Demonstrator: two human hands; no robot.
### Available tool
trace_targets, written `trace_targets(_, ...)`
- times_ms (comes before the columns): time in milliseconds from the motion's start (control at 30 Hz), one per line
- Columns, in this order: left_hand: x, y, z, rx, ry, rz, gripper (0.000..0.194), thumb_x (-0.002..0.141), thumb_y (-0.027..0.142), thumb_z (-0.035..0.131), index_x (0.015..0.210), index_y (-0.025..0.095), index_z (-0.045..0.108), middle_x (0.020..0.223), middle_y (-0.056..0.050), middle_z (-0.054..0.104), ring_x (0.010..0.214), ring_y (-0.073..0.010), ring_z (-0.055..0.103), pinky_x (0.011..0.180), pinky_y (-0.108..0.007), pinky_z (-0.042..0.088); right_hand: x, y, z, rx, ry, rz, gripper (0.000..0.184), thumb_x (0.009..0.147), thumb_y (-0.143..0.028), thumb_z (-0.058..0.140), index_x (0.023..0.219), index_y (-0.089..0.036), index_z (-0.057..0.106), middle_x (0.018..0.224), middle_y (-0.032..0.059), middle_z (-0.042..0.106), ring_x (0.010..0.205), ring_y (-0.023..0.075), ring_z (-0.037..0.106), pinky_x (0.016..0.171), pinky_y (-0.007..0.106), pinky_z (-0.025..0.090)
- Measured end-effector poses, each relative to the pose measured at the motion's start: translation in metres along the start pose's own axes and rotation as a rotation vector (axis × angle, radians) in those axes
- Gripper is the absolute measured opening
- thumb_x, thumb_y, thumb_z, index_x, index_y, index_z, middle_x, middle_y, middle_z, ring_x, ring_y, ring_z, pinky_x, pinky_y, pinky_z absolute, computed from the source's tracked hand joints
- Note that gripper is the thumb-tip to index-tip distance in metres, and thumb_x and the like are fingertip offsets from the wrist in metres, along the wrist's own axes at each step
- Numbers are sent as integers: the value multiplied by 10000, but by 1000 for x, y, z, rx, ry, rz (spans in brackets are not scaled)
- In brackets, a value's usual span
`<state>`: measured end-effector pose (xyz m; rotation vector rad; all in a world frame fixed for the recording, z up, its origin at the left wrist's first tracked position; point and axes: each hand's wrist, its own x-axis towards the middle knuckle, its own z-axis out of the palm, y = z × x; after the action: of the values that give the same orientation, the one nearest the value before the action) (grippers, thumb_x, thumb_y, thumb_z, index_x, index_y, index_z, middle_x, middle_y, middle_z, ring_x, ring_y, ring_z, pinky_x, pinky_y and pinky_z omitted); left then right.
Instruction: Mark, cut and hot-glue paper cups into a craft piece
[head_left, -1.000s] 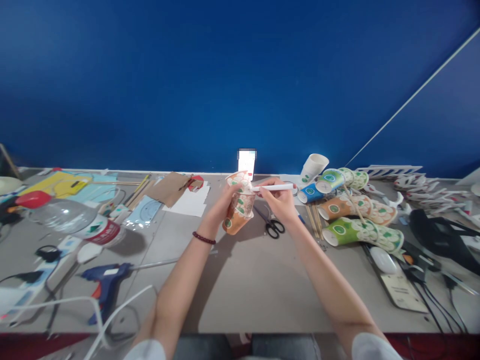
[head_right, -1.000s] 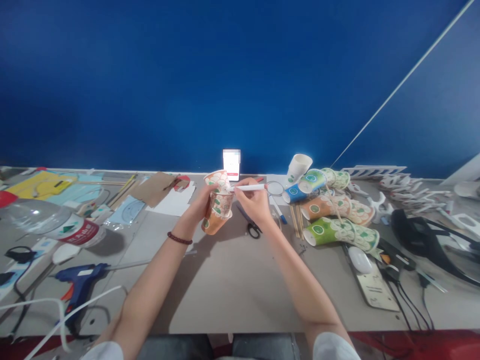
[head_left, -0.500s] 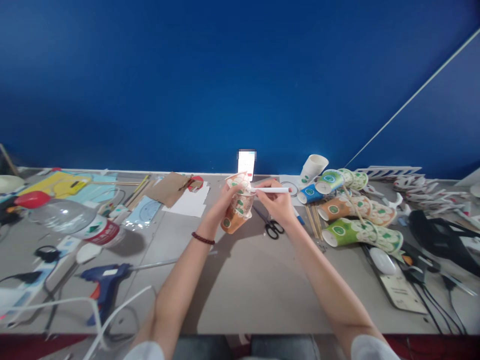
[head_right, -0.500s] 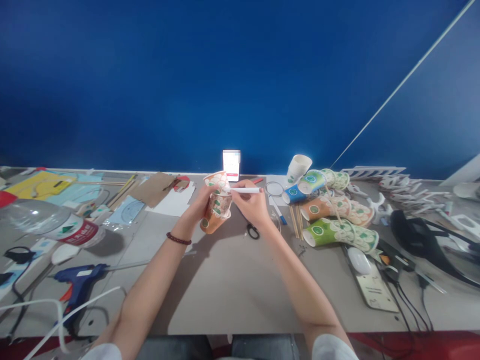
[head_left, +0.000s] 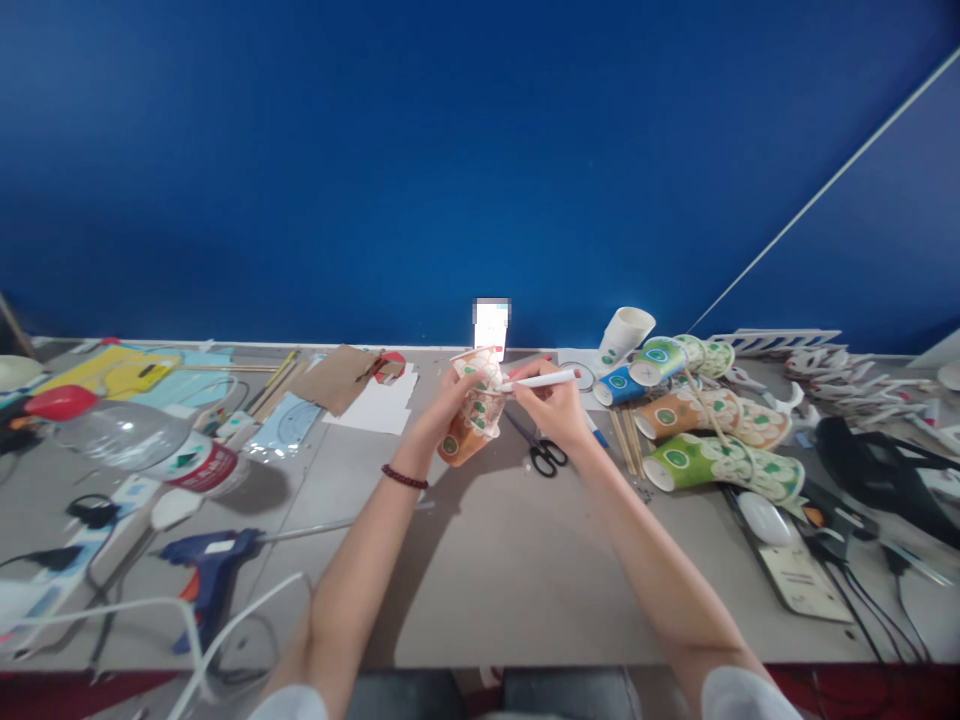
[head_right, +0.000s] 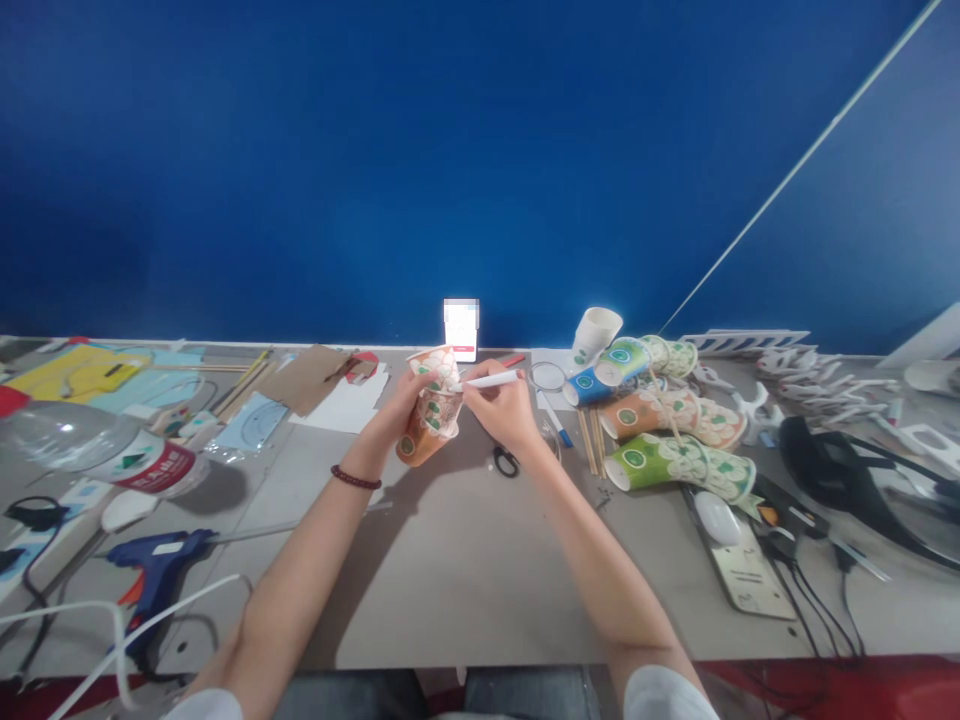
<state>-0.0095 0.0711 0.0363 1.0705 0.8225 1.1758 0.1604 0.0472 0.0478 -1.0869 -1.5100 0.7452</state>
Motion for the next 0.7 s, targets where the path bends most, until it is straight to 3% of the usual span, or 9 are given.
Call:
trace_targets(300,3,-4,-3,129,85,-21,556,703,410,778,1180,191,595,1183,-110,677,1109,-300,640,948,-423,487,0,-1,-2,-19,-49,86,30,742,-232,617,734,-203,612,734,2,678,661,157,622,602,271,466)
trace_targets(700,8,-9,-4,-105,9,21,508,699,389,774,1144,189,636,989,-48,719,918,-230,681,813,-331,519,1,2,1,103,-2,38,135,819,-337,647,841,-205,626,820,21,670,750,173,652,712,332,560)
